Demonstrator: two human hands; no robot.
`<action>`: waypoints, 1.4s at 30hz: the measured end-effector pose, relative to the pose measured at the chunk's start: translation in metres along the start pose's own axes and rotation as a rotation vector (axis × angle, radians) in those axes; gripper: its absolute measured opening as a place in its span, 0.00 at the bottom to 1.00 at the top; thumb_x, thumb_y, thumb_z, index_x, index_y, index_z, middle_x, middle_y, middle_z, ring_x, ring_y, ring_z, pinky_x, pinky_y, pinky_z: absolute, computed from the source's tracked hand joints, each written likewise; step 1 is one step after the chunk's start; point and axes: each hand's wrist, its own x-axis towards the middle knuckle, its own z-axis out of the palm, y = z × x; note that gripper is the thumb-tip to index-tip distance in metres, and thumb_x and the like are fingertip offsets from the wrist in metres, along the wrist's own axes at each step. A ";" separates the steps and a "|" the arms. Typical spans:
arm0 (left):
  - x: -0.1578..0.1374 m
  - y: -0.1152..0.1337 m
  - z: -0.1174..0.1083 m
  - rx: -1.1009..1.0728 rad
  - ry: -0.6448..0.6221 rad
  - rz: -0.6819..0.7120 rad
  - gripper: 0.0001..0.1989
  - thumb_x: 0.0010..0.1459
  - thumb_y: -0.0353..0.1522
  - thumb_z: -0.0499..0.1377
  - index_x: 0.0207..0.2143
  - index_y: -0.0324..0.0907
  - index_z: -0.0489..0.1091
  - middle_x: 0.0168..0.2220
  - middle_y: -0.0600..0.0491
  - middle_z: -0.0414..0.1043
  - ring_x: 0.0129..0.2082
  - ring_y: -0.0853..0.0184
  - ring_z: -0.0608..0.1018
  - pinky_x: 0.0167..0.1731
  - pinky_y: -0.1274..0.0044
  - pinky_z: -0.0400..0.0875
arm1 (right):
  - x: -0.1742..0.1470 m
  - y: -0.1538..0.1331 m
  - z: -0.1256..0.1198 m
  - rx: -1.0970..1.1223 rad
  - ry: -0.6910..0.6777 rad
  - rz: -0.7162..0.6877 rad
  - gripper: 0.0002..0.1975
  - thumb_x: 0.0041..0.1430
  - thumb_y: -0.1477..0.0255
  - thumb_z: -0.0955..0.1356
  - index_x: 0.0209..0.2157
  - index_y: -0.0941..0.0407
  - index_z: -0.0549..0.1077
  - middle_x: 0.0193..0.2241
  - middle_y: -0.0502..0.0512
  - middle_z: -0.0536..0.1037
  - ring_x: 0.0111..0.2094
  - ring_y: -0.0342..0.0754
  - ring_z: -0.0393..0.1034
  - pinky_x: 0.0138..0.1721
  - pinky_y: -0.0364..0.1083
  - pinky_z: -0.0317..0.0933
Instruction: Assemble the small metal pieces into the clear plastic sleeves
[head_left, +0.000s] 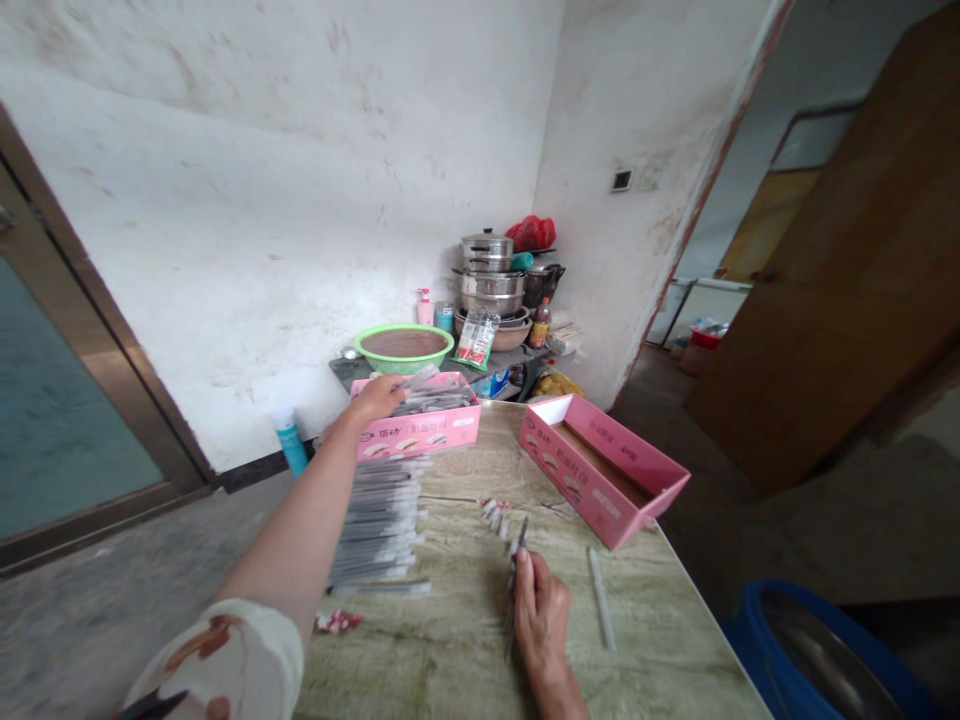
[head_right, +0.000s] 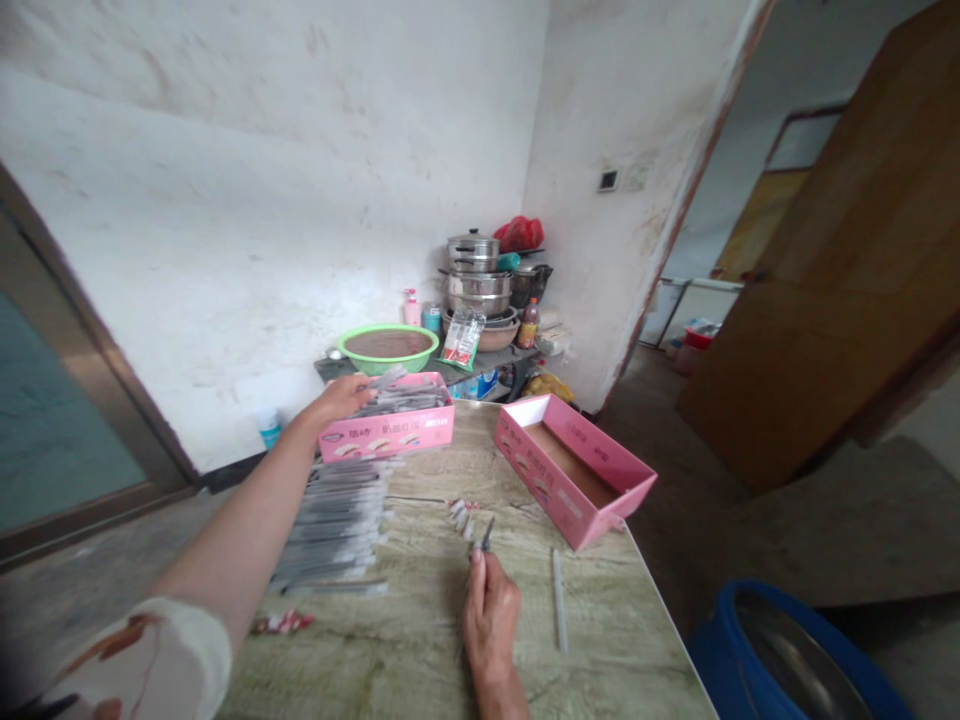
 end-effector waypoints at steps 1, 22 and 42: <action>-0.012 0.010 0.007 -0.153 -0.056 0.025 0.11 0.55 0.38 0.54 0.34 0.40 0.71 0.27 0.53 0.72 0.28 0.64 0.74 0.29 0.76 0.67 | 0.000 0.000 0.000 -0.001 0.001 -0.004 0.22 0.67 0.60 0.57 0.23 0.55 0.68 0.16 0.48 0.65 0.18 0.42 0.59 0.22 0.41 0.51; -0.197 0.096 0.154 0.045 -0.197 -0.047 0.09 0.43 0.32 0.66 0.30 0.44 0.73 0.31 0.46 0.77 0.36 0.55 0.78 0.37 0.70 0.66 | 0.004 -0.003 -0.003 -0.006 0.046 0.024 0.25 0.67 0.57 0.55 0.22 0.56 0.66 0.15 0.48 0.65 0.18 0.42 0.58 0.23 0.41 0.47; -0.197 0.086 0.166 -1.226 -0.206 -0.214 0.23 0.46 0.44 0.66 0.40 0.38 0.74 0.32 0.49 0.75 0.27 0.67 0.75 0.25 0.77 0.70 | 0.001 -0.012 -0.005 0.019 -0.083 -0.106 0.22 0.66 0.60 0.58 0.26 0.58 0.71 0.17 0.48 0.67 0.19 0.42 0.59 0.24 0.41 0.49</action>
